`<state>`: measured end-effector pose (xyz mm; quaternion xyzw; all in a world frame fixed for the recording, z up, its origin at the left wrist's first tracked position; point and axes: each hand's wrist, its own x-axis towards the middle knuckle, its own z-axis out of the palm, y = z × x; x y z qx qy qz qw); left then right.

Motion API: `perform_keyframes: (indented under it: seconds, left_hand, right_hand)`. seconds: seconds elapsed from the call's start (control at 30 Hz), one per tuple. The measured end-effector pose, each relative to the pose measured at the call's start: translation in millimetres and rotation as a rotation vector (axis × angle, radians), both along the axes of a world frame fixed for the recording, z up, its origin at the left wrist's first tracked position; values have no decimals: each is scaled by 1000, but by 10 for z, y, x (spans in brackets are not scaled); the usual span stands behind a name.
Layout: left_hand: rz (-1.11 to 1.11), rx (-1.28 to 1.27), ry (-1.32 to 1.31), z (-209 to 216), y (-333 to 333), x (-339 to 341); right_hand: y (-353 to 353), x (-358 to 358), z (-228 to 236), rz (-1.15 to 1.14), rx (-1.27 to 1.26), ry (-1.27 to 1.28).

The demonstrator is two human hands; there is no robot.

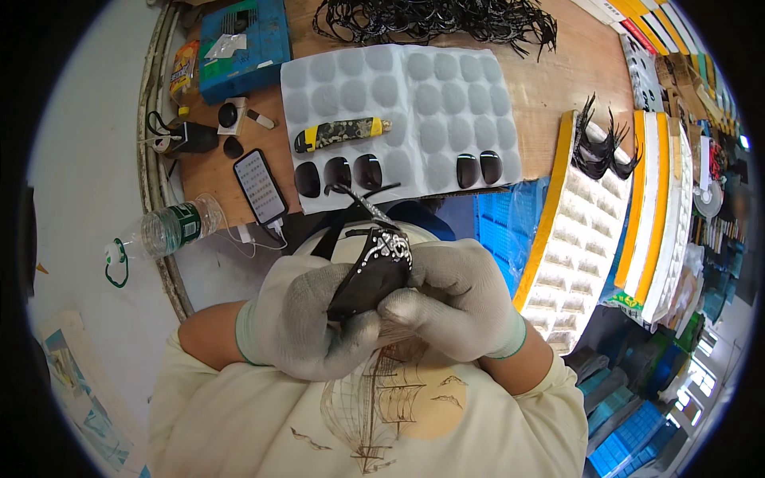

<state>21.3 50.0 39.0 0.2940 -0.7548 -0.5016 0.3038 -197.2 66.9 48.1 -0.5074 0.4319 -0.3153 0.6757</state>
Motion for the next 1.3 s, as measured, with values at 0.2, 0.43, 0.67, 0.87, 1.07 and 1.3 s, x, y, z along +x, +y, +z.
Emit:
perform_keyframes:
  seconds: [0.2,0.43,0.67,0.87,1.07,1.3]
  left_hand:
    - [-17,-9,-81,-200,-140,43]
    - [106,64,-120,-207,-170,-290]
    - [-243,76,-111,-133,-530,-503]
    - [455,81,-1041,-1310,-586,-516]
    - [426,-36,-1135,-1403,-672,-554]
    - [401,369,-541,-1165,-678,-436]
  right_hand:
    - [-71,-15,-83,-108,85,112]
    - [-185,-254,-480,-481,-248,220]
    - [-563,-878,-445,398,-527,175]
    - [-577,-1240,-394,224,-366,222]
    - [-464,-1265,-444,183,-158,111]
    - [-333,-939,-512,-133,-87,-296]
